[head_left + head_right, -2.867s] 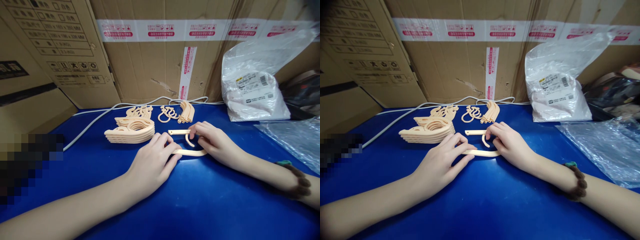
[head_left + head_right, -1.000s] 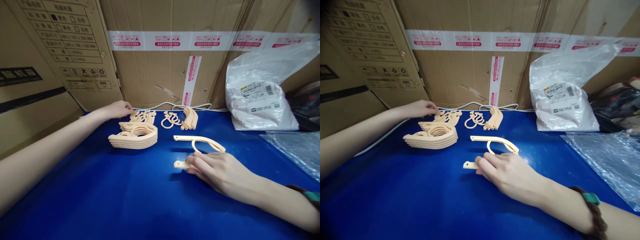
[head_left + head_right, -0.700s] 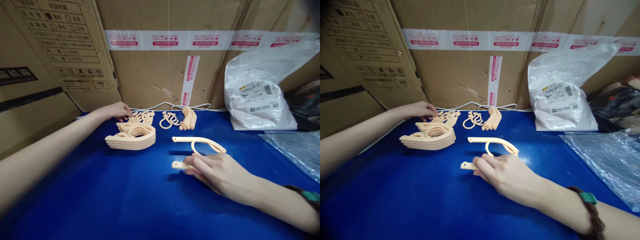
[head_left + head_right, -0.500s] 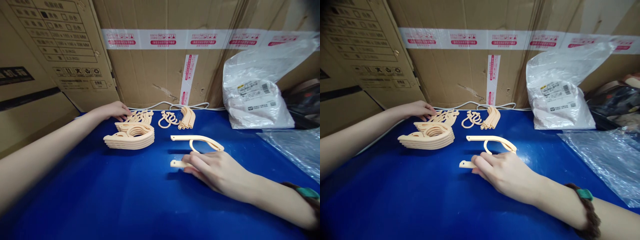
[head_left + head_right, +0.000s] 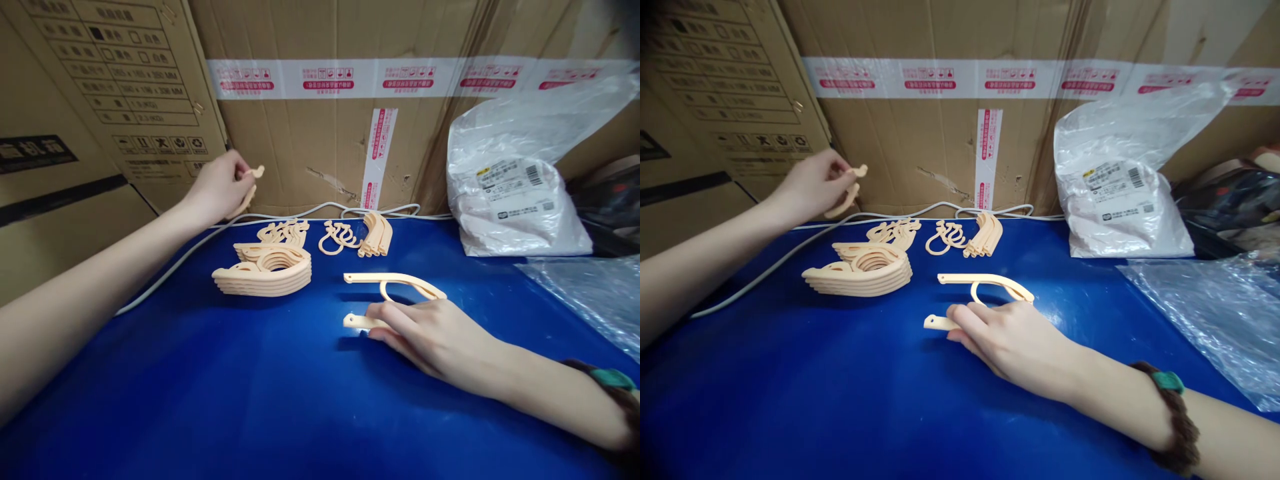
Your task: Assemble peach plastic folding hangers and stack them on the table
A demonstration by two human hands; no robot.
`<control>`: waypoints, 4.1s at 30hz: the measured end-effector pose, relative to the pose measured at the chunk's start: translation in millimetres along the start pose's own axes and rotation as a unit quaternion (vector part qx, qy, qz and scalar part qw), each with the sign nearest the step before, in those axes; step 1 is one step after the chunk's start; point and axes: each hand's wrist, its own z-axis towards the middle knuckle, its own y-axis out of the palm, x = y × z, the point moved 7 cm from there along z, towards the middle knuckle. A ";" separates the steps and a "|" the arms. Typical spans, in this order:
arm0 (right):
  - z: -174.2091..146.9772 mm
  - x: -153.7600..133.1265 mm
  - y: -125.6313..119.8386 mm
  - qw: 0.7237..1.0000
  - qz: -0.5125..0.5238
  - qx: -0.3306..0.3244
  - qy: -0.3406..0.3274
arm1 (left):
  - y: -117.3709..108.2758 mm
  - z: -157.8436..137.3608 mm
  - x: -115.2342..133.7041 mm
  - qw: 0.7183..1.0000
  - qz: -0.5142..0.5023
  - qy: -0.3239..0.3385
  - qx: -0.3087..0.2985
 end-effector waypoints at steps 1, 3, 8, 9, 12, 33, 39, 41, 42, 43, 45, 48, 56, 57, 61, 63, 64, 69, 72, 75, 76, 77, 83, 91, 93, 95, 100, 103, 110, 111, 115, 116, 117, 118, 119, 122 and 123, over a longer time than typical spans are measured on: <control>0.1 0.2 0.4 1.000 0.005 -0.004 0.002 | -9.6 -9.1 14.3 0.999 0.010 0.011 0.032; 0.2 0.8 1.1 1.000 0.013 -0.011 0.007 | -23.3 -34.5 52.9 0.991 0.059 0.080 0.088; -0.2 0.1 1.3 0.999 0.034 -0.027 0.011 | -2.5 -118.1 123.5 0.972 0.123 0.195 0.052; -0.4 -0.6 1.2 0.999 0.037 -0.025 0.007 | 9.8 -133.9 130.3 0.969 0.108 0.223 0.011; -1.7 -1.2 1.3 0.999 0.027 -0.019 -0.003 | 44.4 -167.9 134.5 0.952 0.068 0.282 -0.093; -0.8 2.6 -2.6 0.999 0.039 0.009 0.014 | 89.7 -172.6 87.2 0.945 -0.086 0.181 -0.257; -0.5 1.3 -3.4 1.000 0.022 0.016 0.004 | 90.9 -174.0 89.1 0.940 -0.059 0.216 -0.257; -0.6 0.5 -3.5 1.000 0.010 0.018 0.001 | 92.0 -173.9 89.5 0.937 -0.049 0.229 -0.258; -0.6 0.0 -3.6 1.000 0.004 0.020 -0.002 | 92.2 -173.9 89.6 0.937 -0.043 0.236 -0.256; -0.7 -0.5 -3.9 1.000 -0.003 0.024 -0.004 | 92.3 -174.0 89.8 0.936 -0.038 0.243 -0.253; -0.6 -1.7 -4.6 0.999 -0.013 0.031 -0.010 | 92.2 -174.6 90.0 0.934 -0.030 0.255 -0.248; -0.4 -3.0 -5.8 0.999 -0.023 0.042 -0.017 | 91.4 -176.9 91.5 0.930 -0.013 0.278 -0.242; -1.3 -6.3 -5.3 0.998 -0.034 0.044 -0.032 | 95.3 -180.1 94.2 0.912 0.127 0.335 -0.201; -1.4 -6.8 -4.8 0.998 -0.035 0.042 -0.034 | 95.5 -180.8 94.6 0.908 0.143 0.345 -0.191; -1.4 -7.3 -2.5 0.999 -0.025 0.023 -0.036 | 93.2 -185.0 97.3 0.894 0.177 0.384 -0.150; -1.6 -7.5 -1.7 0.999 -0.016 0.012 -0.036 | 90.9 -186.7 98.8 0.889 0.183 0.399 -0.132; -1.7 -7.5 -1.6 0.999 -0.012 0.009 -0.035 | 89.5 -187.3 99.7 0.887 0.185 0.406 -0.121; -1.2 -5.2 -0.2 1.000 0.016 -0.006 -0.022 | 84.6 -189.0 102.2 0.878 0.202 0.428 -0.074; -0.2 -4.6 -1.1 1.000 0.023 -0.003 -0.021 | 84.0 -190.6 103.6 0.871 0.212 0.440 -0.062; 0.7 -4.4 -1.9 0.999 0.023 0.000 -0.022 | 83.1 -191.5 105.1 0.864 0.224 0.448 -0.049; 0.8 -4.2 -1.6 0.999 0.025 -0.002 -0.021 | 83.0 -191.7 105.6 0.862 0.229 0.451 -0.045; 0.9 -4.1 -1.1 0.999 0.027 -0.005 -0.020 | 83.0 -191.8 105.9 0.859 0.234 0.453 -0.043; -0.7 -3.2 3.2 0.999 0.039 -0.021 -0.010 | 82.8 -190.2 105.7 0.863 0.233 0.444 -0.065; -1.9 -5.2 2.3 1.000 0.022 -0.006 -0.020 | 85.8 -187.0 100.3 0.888 0.159 0.401 -0.157; -2.5 -5.4 1.5 1.000 0.010 -0.001 -0.021 | 87.6 -187.0 99.6 0.888 0.156 0.399 -0.165; -3.1 -5.3 0.6 1.000 -0.002 0.004 -0.024 | 88.7 -187.1 99.3 0.888 0.155 0.399 -0.166; -3.2 -4.8 0.3 1.000 0.004 0.007 -0.027 | 87.2 -189.5 101.3 0.881 0.177 0.420 -0.122; -2.8 -4.8 0.4 0.999 0.022 0.003 -0.028 | 85.6 -192.0 103.5 0.869 0.206 0.443 -0.081; -2.7 -3.8 0.2 0.999 0.043 -0.008 -0.025 | 84.9 -193.8 106.6 0.850 0.230 0.472 -0.047; -2.7 -3.7 -0.1 0.999 0.044 -0.007 -0.024 | 84.5 -192.9 106.7 0.852 0.226 0.469 -0.051; -2.8 -5.0 -3.3 0.999 0.028 0.009 -0.029 | 86.2 -187.7 104.3 0.877 0.184 0.427 -0.124; -2.8 -5.7 -4.4 0.999 0.022 0.016 -0.031 | 87.4 -186.4 103.0 0.883 0.175 0.410 -0.150; -2.7 -6.3 -5.7 0.999 0.016 0.025 -0.033 | 88.6 -185.4 101.7 0.887 0.166 0.394 -0.174; -2.7 -6.8 -7.1 0.999 0.010 0.035 -0.034 | 89.5 -184.6 100.3 0.891 0.157 0.379 -0.195; -2.6 -7.3 -8.4 0.998 0.003 0.044 -0.036 | 90.2 -184.0 99.1 0.895 0.145 0.365 -0.213; -2.6 -8.3 -12.0 0.997 -0.011 0.070 -0.043 | 90.8 -183.6 97.2 0.903 0.104 0.335 -0.246; -2.7 -8.4 -12.7 0.996 -0.012 0.075 -0.045 | 90.9 -183.7 96.7 0.906 0.097 0.327 -0.251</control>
